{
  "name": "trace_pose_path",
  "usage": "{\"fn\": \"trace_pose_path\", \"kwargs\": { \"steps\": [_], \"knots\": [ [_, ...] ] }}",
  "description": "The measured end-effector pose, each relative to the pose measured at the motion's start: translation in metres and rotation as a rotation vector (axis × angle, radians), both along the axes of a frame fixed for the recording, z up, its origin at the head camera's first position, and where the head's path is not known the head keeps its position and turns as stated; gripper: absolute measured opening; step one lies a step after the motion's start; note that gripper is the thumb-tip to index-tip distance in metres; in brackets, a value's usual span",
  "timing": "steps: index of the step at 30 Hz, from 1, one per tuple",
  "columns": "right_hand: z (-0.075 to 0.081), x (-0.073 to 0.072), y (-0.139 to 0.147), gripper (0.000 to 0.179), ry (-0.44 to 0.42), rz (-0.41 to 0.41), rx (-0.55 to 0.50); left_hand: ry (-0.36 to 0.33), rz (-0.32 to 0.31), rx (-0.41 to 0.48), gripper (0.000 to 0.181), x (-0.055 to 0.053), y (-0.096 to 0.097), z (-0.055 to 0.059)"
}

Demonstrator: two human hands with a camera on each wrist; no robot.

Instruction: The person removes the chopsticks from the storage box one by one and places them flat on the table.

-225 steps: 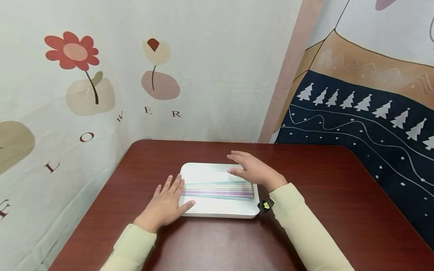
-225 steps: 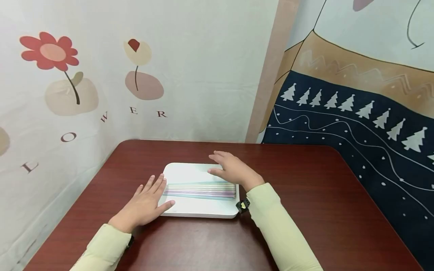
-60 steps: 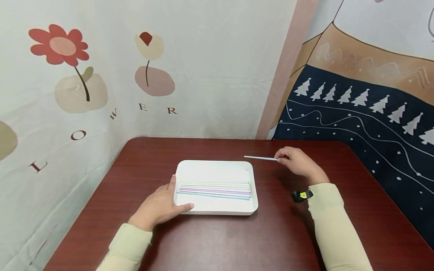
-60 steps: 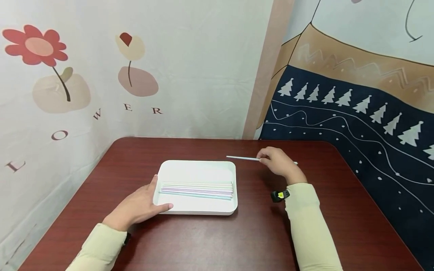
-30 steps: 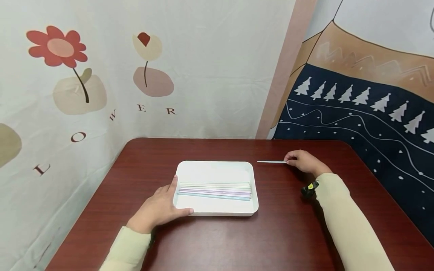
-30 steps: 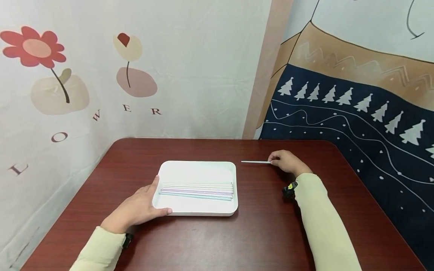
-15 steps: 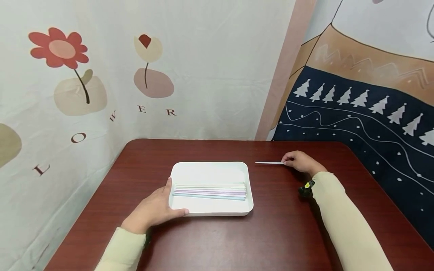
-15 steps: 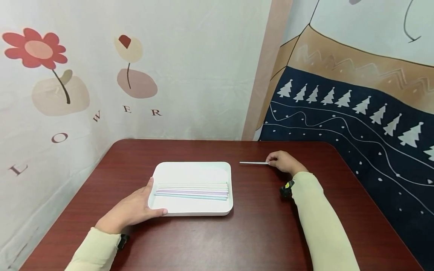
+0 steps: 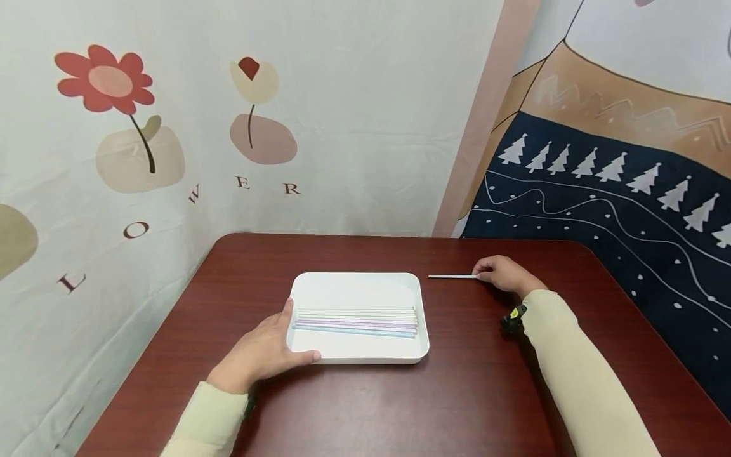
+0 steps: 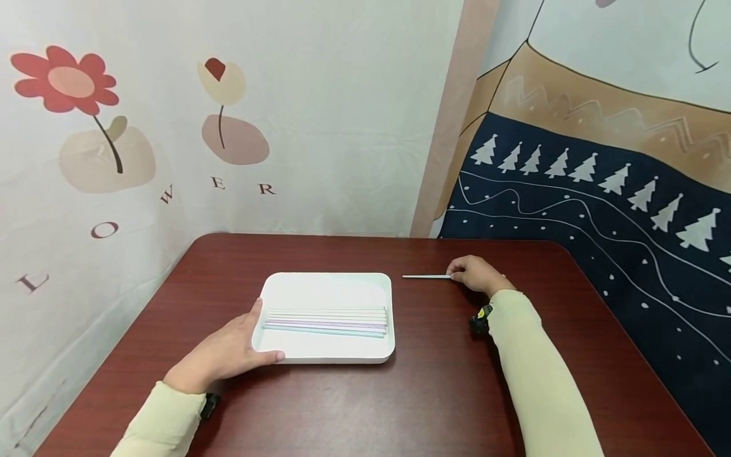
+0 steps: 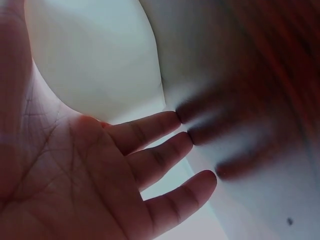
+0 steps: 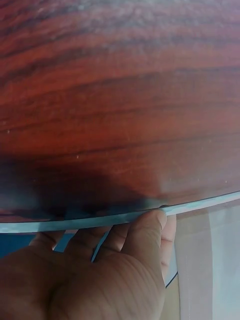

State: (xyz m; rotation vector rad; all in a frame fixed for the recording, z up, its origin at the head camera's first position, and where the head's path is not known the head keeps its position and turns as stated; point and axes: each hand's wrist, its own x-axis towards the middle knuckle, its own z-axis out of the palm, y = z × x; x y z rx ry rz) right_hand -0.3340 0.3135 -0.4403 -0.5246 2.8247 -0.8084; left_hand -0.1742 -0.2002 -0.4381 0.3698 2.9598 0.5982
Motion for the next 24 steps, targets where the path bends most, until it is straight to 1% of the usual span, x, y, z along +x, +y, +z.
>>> {"fn": "trace_pose_path", "kwargs": {
  "steps": [4,7,11,13,16,19,24],
  "knots": [
    [-0.001,0.002,-0.001,0.011,0.005,0.004,0.002,0.004,-0.003,0.000,0.132,0.000,0.000,-0.001],
    [-0.001,0.001,-0.001,0.011,-0.008,-0.014,-0.001,0.002,-0.003,-0.003,0.131,-0.001,0.000,-0.001],
    [0.002,0.001,-0.003,0.009,-0.007,-0.039,-0.018,0.002,-0.002,-0.002,0.131,-0.001,0.001,0.000],
    [0.006,0.002,-0.008,0.010,0.011,-0.045,-0.036,0.003,0.000,0.002,0.131,-0.001,0.001,0.000],
    [0.016,0.005,-0.022,0.013,0.045,-0.038,-0.062,0.008,0.001,0.009,0.131,-0.001,0.001,0.001],
    [0.027,0.008,-0.042,0.017,0.074,-0.009,-0.084,0.005,0.009,0.000,0.131,-0.002,0.000,0.001],
    [0.041,0.013,-0.081,0.019,0.083,0.037,-0.126,-0.003,0.015,-0.006,0.131,-0.001,0.000,-0.002]
  ]
}}
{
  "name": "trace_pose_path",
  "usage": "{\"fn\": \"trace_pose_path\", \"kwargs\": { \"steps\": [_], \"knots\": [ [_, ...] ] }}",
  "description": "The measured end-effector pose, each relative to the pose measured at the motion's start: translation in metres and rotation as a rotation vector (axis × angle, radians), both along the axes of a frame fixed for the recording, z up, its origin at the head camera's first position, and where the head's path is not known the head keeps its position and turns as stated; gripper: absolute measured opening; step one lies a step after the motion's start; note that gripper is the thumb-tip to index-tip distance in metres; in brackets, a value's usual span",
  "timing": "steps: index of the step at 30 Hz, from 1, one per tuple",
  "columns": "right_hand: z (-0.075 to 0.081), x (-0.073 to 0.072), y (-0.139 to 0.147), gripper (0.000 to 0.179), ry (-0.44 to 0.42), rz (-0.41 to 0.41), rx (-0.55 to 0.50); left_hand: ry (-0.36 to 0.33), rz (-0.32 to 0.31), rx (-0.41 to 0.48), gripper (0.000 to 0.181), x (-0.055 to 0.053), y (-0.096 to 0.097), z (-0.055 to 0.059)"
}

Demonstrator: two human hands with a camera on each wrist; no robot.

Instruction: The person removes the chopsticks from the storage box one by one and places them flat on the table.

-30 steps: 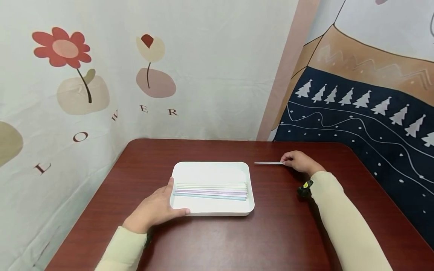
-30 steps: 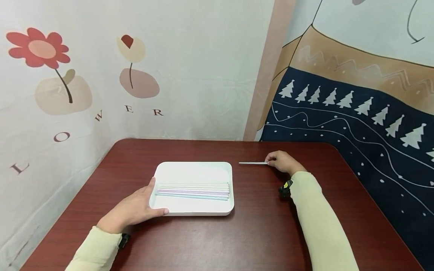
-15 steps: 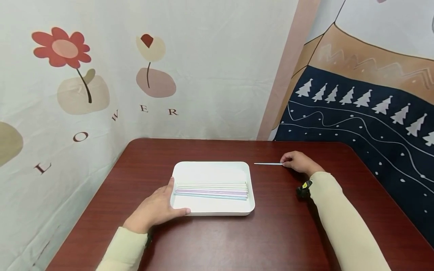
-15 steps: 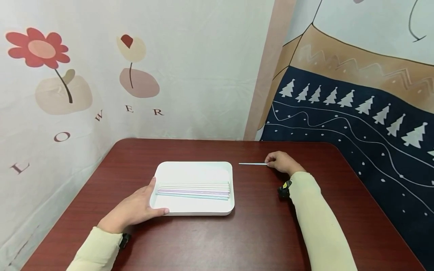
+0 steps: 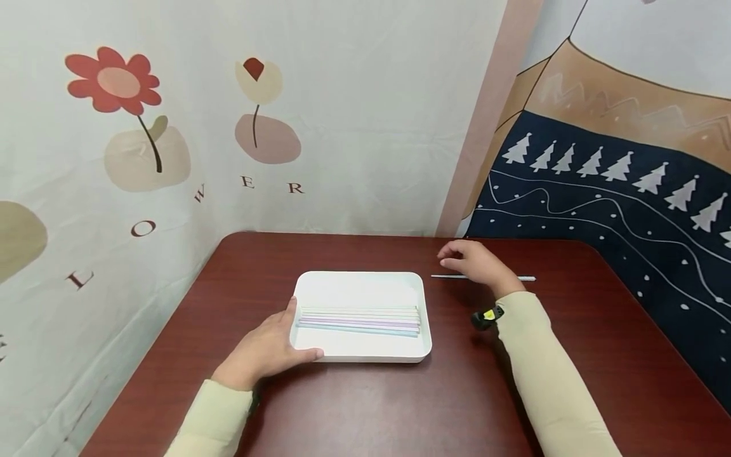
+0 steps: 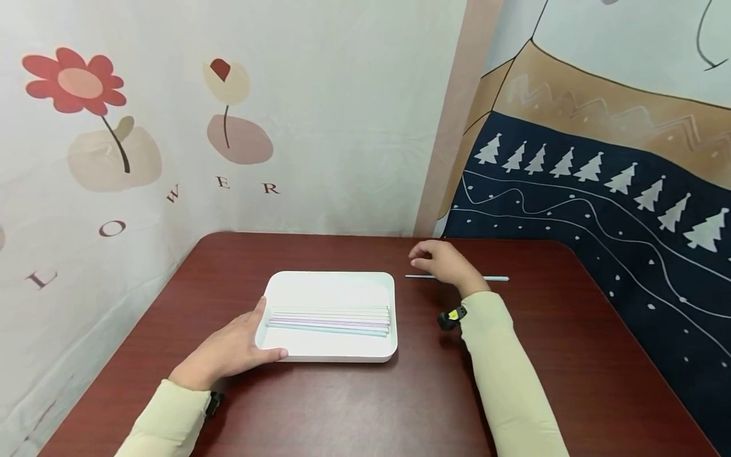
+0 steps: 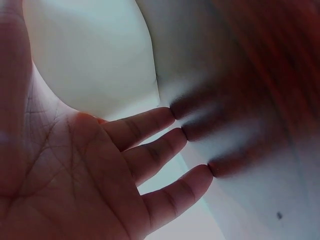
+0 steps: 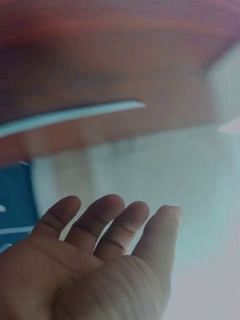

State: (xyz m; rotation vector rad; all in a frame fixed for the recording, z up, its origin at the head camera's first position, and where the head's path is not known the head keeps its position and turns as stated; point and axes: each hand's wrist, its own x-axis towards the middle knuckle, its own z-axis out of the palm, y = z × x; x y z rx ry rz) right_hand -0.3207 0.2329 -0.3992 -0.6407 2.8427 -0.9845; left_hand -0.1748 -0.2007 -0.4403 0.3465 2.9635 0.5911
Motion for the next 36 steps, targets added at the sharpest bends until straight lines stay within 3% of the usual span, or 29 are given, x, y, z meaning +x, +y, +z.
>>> {"fn": "trace_pose_path", "kwargs": {
  "steps": [6,18,36],
  "knots": [
    [0.013,0.008,-0.047,0.018,-0.008,0.060,-0.036,0.012,-0.003,-0.004,0.131,0.002,0.000,-0.001],
    [0.019,0.018,-0.109,0.017,-0.035,0.229,-0.045,0.002,-0.009,-0.030,0.131,0.003,-0.001,0.002],
    [-0.015,0.022,-0.159,0.011,-0.164,0.379,0.019,0.017,-0.027,-0.084,0.130,0.003,0.001,0.005]
  ]
}}
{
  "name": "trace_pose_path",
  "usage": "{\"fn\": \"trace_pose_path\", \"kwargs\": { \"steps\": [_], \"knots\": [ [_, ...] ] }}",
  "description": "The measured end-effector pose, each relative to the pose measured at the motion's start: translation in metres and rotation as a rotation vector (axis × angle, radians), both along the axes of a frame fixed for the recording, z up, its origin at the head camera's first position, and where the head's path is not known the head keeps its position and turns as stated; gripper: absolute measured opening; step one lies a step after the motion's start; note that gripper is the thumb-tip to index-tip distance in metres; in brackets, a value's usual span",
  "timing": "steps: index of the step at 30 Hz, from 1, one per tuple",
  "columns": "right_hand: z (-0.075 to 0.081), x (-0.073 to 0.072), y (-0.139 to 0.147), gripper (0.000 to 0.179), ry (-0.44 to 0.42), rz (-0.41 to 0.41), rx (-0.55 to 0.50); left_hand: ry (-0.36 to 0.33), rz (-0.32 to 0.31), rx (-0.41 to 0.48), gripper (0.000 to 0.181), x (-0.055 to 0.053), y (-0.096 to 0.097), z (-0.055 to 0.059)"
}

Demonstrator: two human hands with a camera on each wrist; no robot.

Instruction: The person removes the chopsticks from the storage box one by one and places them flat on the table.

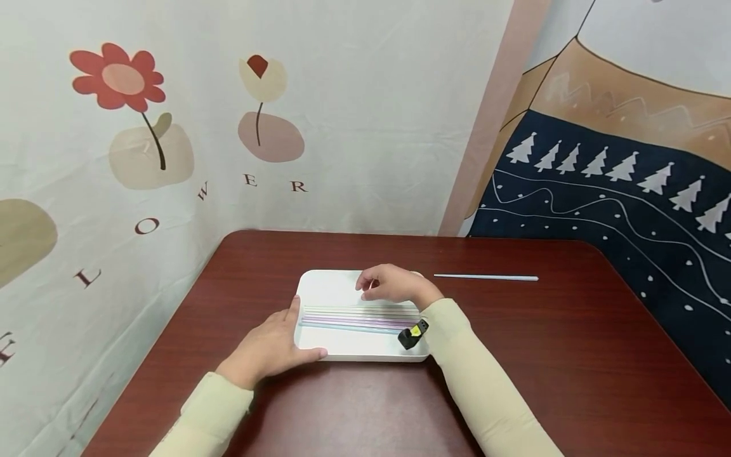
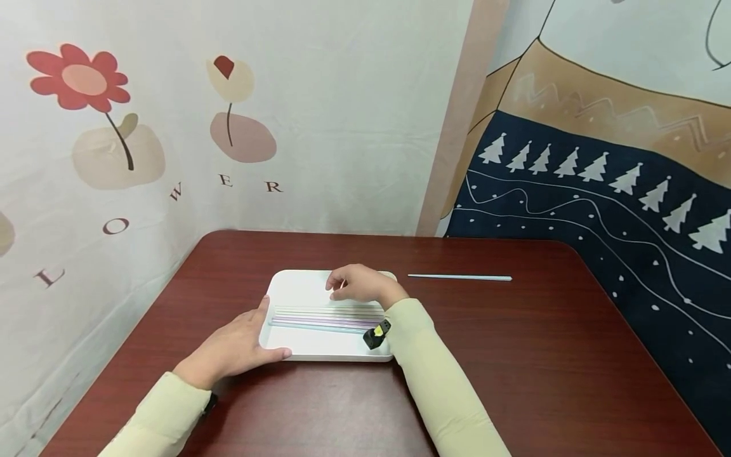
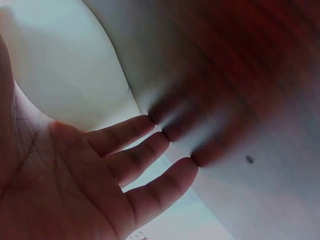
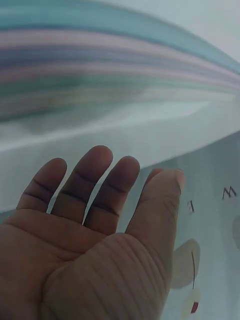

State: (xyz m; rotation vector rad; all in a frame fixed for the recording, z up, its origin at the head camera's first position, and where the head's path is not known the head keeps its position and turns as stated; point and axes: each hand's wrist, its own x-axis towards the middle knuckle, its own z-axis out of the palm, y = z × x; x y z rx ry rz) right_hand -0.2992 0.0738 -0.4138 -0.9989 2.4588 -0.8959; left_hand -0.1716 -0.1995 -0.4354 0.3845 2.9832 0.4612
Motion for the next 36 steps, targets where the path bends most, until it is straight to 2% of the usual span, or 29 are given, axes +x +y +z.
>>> {"fn": "trace_pose_path", "kwargs": {
  "steps": [3,7,12,18,27,36],
  "knots": [
    [-0.009,0.000,-0.003,0.008,-0.024,0.020,0.007,-0.005,0.007,-0.009,0.129,0.000,0.000,-0.001],
    [-0.016,0.000,-0.005,0.005,-0.026,0.007,0.000,-0.009,0.012,-0.013,0.130,0.000,0.000,-0.003],
    [-0.016,-0.001,-0.004,0.004,-0.004,-0.024,-0.019,-0.011,0.017,-0.012,0.131,0.000,0.001,0.000],
    [-0.020,-0.005,-0.003,0.003,0.010,-0.025,-0.008,-0.004,0.044,-0.030,0.134,-0.001,-0.001,0.002],
    [-0.029,-0.007,-0.001,0.005,0.015,-0.047,0.012,0.019,0.014,-0.043,0.133,-0.002,0.000,-0.002],
    [-0.030,-0.007,-0.002,0.007,0.011,-0.017,0.026,0.008,0.015,-0.049,0.133,-0.002,0.000,-0.001]
  ]
}}
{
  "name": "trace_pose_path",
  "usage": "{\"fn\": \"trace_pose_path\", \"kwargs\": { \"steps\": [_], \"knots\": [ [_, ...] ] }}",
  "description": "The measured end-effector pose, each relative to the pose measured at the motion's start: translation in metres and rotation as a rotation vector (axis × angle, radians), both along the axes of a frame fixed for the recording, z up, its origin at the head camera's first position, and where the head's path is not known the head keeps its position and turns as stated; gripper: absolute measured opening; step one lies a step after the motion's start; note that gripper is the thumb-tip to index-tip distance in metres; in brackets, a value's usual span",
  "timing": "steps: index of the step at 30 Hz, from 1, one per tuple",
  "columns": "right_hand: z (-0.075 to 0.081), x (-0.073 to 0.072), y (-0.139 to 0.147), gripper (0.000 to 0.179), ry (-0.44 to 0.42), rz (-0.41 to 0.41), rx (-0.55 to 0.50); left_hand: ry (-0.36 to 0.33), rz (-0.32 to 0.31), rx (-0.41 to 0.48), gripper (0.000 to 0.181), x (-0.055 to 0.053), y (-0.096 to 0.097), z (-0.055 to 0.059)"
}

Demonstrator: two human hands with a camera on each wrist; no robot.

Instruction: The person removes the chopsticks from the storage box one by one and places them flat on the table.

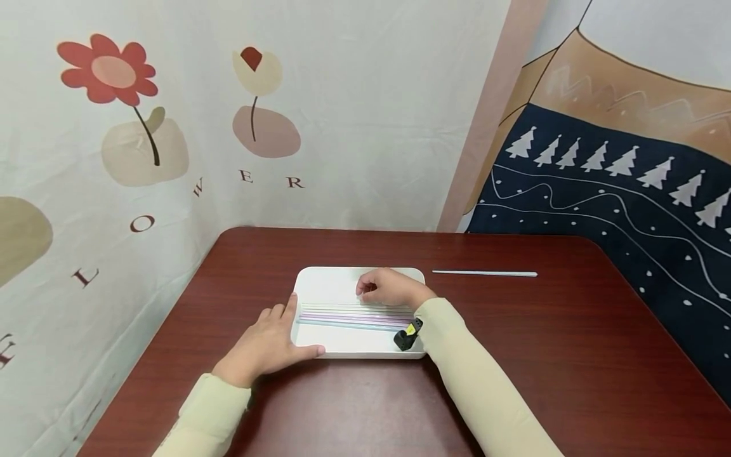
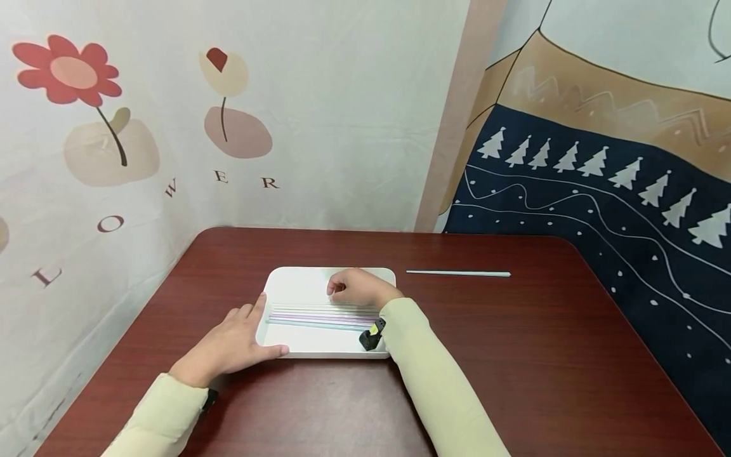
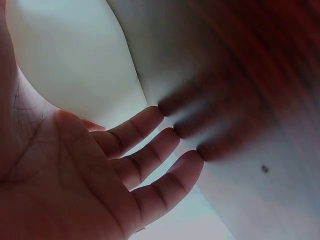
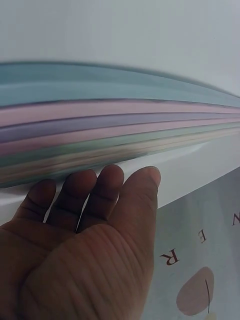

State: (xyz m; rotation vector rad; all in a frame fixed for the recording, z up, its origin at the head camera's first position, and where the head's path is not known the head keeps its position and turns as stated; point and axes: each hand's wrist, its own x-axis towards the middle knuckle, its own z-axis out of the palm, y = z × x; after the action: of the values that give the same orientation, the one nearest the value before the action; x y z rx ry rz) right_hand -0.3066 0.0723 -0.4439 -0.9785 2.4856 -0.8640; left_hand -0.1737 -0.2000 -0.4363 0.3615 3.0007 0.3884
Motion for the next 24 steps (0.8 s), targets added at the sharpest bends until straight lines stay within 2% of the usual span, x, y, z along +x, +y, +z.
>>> {"fn": "trace_pose_path", "kwargs": {
  "steps": [12,24],
  "knots": [
    [0.0021,0.0040,-0.0023,0.013,0.003,0.009,0.038,-0.015,0.009,-0.014,0.134,-0.0004,0.0009,0.0002],
    [0.0006,0.0043,-0.0046,0.013,0.026,-0.014,0.060,-0.009,0.005,0.000,0.133,-0.0002,0.0006,0.0004]
  ]
}}
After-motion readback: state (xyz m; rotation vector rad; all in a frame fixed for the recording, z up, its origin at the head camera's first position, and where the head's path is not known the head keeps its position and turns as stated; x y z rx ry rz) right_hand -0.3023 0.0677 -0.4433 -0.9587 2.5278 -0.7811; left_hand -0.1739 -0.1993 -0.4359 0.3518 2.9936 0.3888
